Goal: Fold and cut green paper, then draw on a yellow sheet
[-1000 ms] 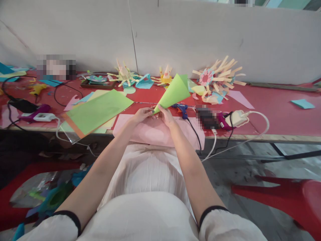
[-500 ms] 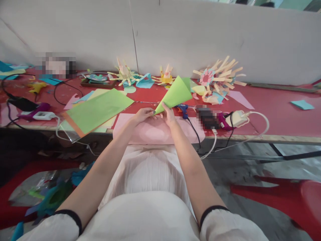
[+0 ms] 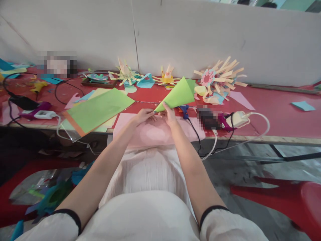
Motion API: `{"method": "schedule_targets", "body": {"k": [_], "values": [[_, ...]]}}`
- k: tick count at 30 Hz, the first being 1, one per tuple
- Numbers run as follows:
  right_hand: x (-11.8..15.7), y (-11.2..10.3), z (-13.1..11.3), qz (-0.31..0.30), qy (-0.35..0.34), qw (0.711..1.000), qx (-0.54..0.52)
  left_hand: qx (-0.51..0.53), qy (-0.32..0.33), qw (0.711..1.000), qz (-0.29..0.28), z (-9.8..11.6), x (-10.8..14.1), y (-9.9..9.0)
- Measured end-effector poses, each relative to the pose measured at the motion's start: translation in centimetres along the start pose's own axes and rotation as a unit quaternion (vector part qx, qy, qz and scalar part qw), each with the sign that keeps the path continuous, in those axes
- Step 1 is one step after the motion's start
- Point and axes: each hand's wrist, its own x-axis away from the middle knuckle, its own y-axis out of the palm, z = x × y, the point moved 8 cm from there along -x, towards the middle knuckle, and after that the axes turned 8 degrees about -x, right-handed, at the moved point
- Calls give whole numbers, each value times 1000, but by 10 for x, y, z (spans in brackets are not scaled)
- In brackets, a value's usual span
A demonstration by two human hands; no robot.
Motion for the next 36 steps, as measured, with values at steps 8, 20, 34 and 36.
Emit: {"method": "schedule_targets", "body": {"k": [8,20,34,36], "values": [[0,0,0,0,-3,1000,6,-17,9,1000,1,1,0,0],[0,6,10,-33,8,998,54,-53,9,998,12,-5,-2,-1],[-2,0,11,-10,4,998,54,-69,17,997,30,13,3,0],[-2,1,12,-20,6,998,51,-74,19,997,31,10,1,0]]}}
